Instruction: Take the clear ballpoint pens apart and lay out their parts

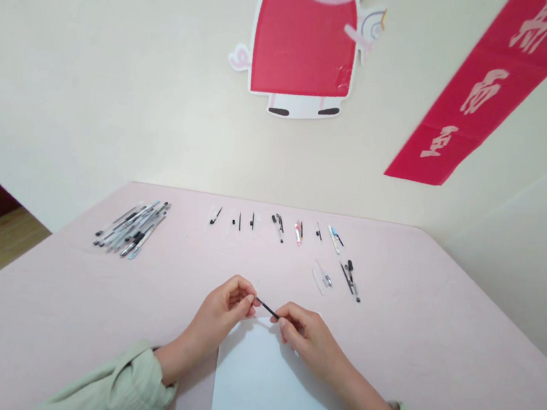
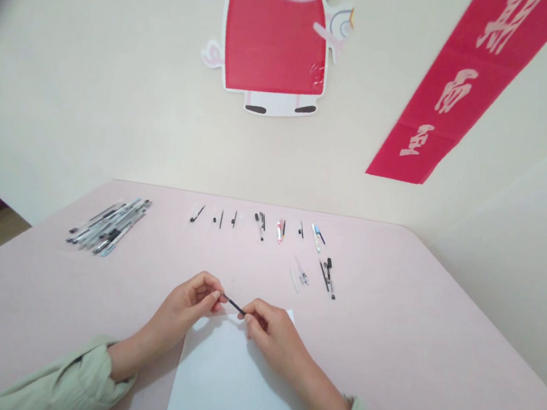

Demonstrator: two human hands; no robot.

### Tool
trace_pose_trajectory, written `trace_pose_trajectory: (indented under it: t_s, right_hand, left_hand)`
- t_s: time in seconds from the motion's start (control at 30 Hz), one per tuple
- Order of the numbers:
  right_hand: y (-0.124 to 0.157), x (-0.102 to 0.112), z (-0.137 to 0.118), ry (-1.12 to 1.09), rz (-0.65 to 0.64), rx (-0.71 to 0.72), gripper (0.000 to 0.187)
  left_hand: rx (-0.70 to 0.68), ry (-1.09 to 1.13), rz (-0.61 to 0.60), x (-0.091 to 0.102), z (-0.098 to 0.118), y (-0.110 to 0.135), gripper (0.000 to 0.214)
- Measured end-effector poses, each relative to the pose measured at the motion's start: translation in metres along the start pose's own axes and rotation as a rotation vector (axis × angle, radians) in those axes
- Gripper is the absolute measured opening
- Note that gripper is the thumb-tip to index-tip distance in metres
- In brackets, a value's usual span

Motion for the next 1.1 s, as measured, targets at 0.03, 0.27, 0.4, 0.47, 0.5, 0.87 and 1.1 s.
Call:
trace_pose_trajectory:
  t_s: [0.03, 0.27, 0.4, 0.47, 0.5, 0.87, 1.1]
  right_hand:
    - [0.0, 0.001, 0.0, 0.006, 0.006, -0.001, 0.017]
    - [-0.001, 0.005, 0.002, 0.037, 0.044, -0.013, 0.017]
    - [-0.002, 0.006, 0.005, 0.034, 0.043, -0.023, 0.018]
    - [-0.002, 0.006, 0.006, 0.033, 0.037, -0.027, 0.018]
    - [-0.002, 0.006, 0.007, 0.032, 0.037, -0.029, 0.018]
    - [-0.003, 0.006, 0.006, 0.03, 0.025, -0.058, 0.018]
    - [-0.003, 0.008, 0.006, 0.028, 0.022, -0.062, 0.019]
  left_hand:
    - [-0.014, -0.046, -0.008, 0.001, -0.002, 0.0, 0.014]
    - [-0.086, -0.28, -0.034, 0.007, -0.007, 0.0, 0.012]
    - [-0.061, -0.225, -0.039, 0.006, -0.008, -0.001, 0.013]
    - [-0.036, -0.172, -0.033, 0.005, -0.01, -0.001, 0.014]
    - [-0.021, -0.147, -0.03, 0.004, -0.01, -0.002, 0.015]
    - [0.052, -0.056, -0.006, 0.001, -0.019, -0.002, 0.015]
    - [0.059, -0.056, -0.008, 0.0, -0.02, -0.002, 0.015]
Point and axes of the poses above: each hand's wrist, its own y-axis away from the middle knuckle, its own x-axis out of the back of the hand, z = x × y, the point moved 1 cm from there along -y, towards the middle knuckle, and after that the axes turned 4 degrees about -z, right-handed, at the moved point
